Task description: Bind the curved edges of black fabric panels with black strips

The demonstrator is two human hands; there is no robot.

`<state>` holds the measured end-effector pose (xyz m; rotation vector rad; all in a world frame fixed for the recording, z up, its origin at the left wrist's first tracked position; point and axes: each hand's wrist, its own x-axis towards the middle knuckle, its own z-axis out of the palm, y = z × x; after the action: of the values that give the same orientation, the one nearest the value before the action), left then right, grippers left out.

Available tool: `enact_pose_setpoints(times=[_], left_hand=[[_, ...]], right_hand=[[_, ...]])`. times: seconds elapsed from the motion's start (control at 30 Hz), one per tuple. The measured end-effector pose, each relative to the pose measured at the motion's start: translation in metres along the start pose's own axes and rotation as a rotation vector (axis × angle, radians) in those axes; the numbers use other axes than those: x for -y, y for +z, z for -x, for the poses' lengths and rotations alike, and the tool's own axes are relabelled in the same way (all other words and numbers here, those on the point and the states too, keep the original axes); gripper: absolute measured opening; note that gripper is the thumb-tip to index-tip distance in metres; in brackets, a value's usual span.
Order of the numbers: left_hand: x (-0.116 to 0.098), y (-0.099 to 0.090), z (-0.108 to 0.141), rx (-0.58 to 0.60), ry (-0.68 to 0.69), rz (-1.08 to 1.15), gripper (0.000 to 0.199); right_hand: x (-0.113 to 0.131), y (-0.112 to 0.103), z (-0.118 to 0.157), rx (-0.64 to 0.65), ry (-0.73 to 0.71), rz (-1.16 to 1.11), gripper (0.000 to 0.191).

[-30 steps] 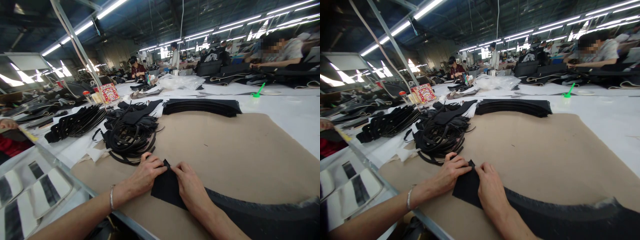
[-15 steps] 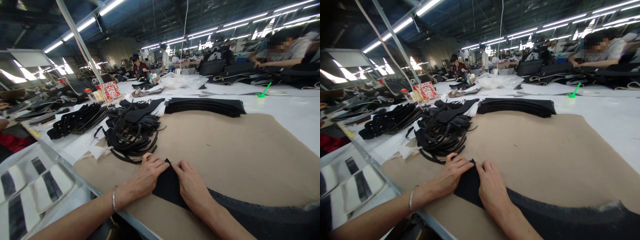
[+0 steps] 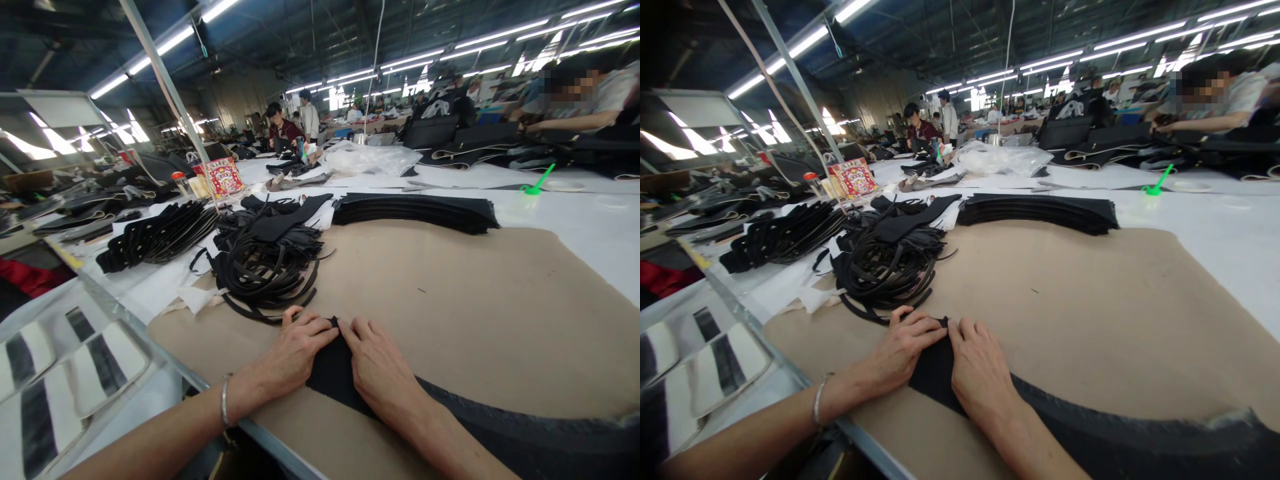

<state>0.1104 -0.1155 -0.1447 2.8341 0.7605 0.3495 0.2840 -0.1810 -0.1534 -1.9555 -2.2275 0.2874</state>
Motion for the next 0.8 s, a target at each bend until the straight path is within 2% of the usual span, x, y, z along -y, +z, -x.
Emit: enact_pose_setpoints(times=[0.27,0.4,0.5,0.63,0.8], left_hand=[[0.0,0.001,0.006,-0.018,-0.023,0.031,0.044],[0.0,0.001,0.007,-0.017,-0.016,0.021,0.051],[0.0,0.0,0.008,-0.014,-0.015,0.0,0.055],[0.001,-0.001,0.008,-0.07,-0.051,-0.033,0.056],[-0.005,-0.003,-0.006,-0.139,-0.126,0.068,0.041]], right_hand=[[0.01,-0.005,-0.009,0.032,0.039,0.027,0.06],[0.015,-0.007,-0.014,0.005,0.068,0.028,0.061],[0.012,-0.011,-0.014,-0.024,0.063,0.013,0.061],[0.001,-0.016,-0.005,-0.047,0.028,-0.071,0.065],[-0.007,-0.019,0.007,-0.041,0.043,-0.138,0.057]])
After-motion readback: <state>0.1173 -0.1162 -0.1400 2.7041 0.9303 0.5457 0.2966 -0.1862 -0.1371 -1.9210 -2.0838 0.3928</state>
